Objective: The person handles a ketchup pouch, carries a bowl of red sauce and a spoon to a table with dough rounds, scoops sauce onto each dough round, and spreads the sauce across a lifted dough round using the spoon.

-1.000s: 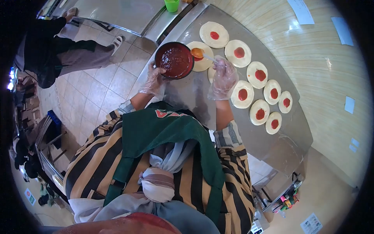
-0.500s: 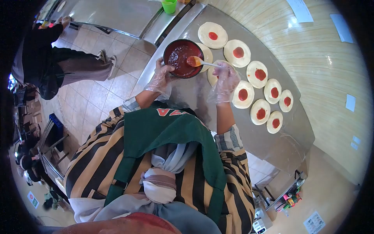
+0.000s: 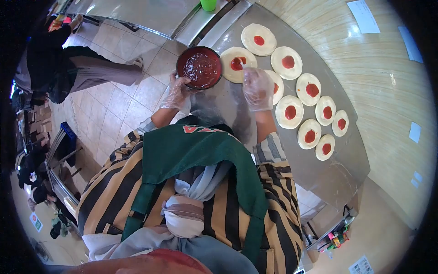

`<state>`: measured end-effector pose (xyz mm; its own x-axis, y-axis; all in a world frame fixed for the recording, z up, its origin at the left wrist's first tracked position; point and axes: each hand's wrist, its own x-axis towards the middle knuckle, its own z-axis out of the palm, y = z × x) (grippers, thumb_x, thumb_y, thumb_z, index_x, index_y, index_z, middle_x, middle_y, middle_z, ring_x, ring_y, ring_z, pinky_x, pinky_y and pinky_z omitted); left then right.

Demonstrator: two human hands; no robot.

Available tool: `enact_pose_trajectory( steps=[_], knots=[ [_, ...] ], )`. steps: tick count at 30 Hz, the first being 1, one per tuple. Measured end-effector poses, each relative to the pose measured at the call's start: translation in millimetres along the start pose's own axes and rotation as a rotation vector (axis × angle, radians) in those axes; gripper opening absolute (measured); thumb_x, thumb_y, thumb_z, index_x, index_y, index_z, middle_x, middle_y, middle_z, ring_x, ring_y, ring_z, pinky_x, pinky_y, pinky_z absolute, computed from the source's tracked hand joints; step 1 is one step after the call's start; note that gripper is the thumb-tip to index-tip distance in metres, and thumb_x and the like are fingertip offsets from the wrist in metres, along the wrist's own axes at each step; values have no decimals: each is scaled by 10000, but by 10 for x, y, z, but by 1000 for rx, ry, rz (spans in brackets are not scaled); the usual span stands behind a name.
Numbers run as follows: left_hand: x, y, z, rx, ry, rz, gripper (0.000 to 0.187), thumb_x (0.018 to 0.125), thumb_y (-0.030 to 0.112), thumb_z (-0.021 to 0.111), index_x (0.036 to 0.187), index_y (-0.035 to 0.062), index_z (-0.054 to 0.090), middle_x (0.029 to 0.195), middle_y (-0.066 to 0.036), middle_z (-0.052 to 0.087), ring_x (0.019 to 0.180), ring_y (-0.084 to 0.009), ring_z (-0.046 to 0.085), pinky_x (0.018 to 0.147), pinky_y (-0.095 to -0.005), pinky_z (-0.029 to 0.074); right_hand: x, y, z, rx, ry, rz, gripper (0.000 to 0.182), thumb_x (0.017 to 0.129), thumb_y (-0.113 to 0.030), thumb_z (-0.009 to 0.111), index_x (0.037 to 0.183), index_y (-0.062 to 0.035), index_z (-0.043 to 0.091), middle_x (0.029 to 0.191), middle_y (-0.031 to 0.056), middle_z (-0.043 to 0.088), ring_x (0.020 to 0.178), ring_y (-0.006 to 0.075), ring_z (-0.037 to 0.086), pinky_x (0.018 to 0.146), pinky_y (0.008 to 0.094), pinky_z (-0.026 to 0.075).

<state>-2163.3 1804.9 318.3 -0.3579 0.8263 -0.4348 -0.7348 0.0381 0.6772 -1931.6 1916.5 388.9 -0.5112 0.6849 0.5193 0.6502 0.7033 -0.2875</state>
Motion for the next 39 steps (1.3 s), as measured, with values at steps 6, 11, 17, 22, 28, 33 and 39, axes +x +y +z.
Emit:
enact_pose_trajectory(
  steps=[6, 11, 17, 22, 28, 33, 39],
  knots=[
    [-32, 46, 8, -37, -11, 6, 765, 664, 34, 645, 1265, 147, 186, 1210, -179, 436, 1024, -363, 552, 673, -552, 579, -24, -82, -78, 121, 89, 69, 108, 868, -104, 576, 911, -49, 658, 817, 127, 643, 715, 299, 620, 659, 394, 493],
    [-40, 18, 187, -23, -21, 3, 749, 673, 10, 632, 1260, 145, 187, 1209, -189, 437, 1009, -362, 561, 691, -553, 569, 262, -519, -551, 404, 219, 165, 96, 862, -109, 598, 901, -41, 653, 791, 143, 633, 704, 321, 610, 644, 398, 484],
    [-92, 54, 492, -31, -107, -4, 719, 685, 13, 632, 1243, 144, 198, 1184, -192, 458, 997, -353, 576, 701, -547, 566, 348, -527, -466, 115, 4, -24, 125, 880, -128, 576, 941, -63, 663, 821, 130, 643, 706, 308, 616, 653, 390, 496],
    [-82, 44, 713, -8, -109, -3, 709, 695, 19, 639, 1239, 141, 200, 1185, -197, 446, 983, -359, 581, 690, -530, 571, 32, -271, -133, 576, 108, 455, 177, 917, -137, 546, 988, -33, 670, 758, 87, 638, 671, 195, 624, 635, 317, 505],
    [-7, 31, 758, -23, -116, -51, 724, 700, 17, 644, 1249, 145, 192, 1178, -204, 447, 948, -354, 600, 669, -515, 580, 30, -200, -178, 1062, 378, 852, 228, 925, -110, 522, 960, 75, 650, 762, 104, 640, 626, 155, 605, 633, 273, 528],
    [68, 35, 827, -24, -125, -86, 738, 697, 27, 651, 1257, 145, 184, 1166, -208, 456, 947, -356, 606, 657, -508, 586, 78, -48, -162, 1295, 473, 1032, 230, 920, -106, 518, 955, 84, 644, 739, 106, 631, 608, 162, 599, 609, 278, 534],
    [242, 16, 910, -37, -91, -125, 731, 700, 37, 650, 1254, 148, 186, 1145, -209, 463, 933, -349, 602, 650, -493, 592, 246, 227, -75, 1353, 540, 1029, 230, 907, -130, 540, 937, 72, 646, 727, 121, 632, 576, 171, 593, 560, 297, 533]
  ],
)
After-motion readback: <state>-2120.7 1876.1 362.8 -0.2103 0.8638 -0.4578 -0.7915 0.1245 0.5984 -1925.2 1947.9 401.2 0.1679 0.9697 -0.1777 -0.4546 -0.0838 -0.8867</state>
